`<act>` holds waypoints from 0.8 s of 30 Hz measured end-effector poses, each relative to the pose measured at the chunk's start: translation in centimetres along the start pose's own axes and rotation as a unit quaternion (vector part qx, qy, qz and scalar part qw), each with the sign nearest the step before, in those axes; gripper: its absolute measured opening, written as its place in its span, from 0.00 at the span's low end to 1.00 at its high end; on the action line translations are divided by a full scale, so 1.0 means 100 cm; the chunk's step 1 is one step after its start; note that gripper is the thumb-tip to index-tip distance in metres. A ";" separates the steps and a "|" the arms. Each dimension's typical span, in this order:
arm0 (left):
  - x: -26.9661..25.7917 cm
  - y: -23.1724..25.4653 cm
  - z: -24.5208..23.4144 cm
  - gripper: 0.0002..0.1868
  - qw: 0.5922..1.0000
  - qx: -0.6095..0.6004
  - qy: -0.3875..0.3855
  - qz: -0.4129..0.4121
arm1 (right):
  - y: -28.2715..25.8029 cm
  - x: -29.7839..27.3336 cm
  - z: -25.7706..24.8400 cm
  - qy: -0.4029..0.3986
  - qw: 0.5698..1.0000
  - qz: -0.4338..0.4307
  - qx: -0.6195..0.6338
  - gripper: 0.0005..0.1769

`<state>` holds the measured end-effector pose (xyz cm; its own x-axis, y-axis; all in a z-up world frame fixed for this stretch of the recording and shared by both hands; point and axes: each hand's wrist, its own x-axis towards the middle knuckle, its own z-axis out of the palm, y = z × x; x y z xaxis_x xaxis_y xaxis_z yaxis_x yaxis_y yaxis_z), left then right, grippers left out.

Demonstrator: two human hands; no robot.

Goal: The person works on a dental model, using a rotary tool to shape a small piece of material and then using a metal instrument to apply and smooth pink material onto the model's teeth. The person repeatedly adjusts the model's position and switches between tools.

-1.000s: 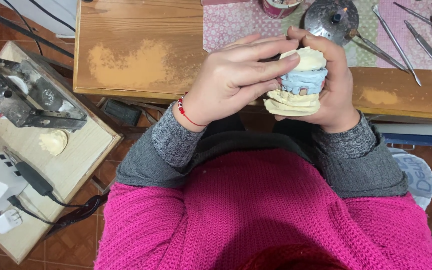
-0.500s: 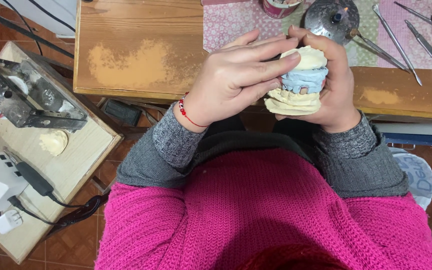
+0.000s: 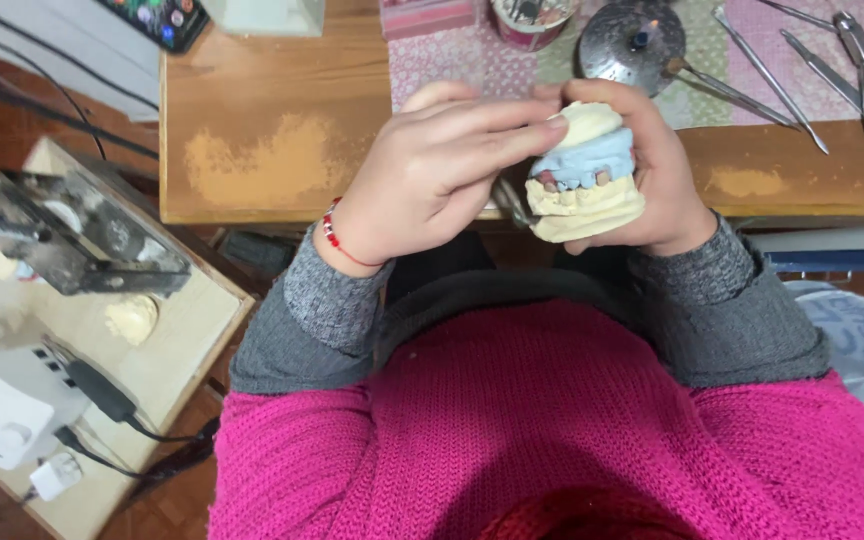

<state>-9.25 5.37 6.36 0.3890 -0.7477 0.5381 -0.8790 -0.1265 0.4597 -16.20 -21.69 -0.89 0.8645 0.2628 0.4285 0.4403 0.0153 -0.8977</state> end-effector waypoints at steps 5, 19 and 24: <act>0.026 0.020 -0.020 0.34 0.999 0.009 -0.048 0.001 | -0.008 0.007 -0.010 -0.010 0.986 0.102 0.134 0.71; 0.020 0.012 0.015 0.35 0.990 0.092 0.080 -0.075 | -0.031 0.026 -0.001 -0.046 0.983 0.079 0.158 0.65; 0.008 0.005 0.026 0.35 0.978 0.024 0.129 -0.162 | -0.042 0.019 0.014 -0.024 0.985 0.073 0.151 0.62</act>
<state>-10.09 3.02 5.11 0.7012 -0.4739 0.5327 -0.7070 -0.3652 0.6056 -16.76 -19.90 3.54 0.8979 0.3285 0.2929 0.2126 0.2590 -0.9422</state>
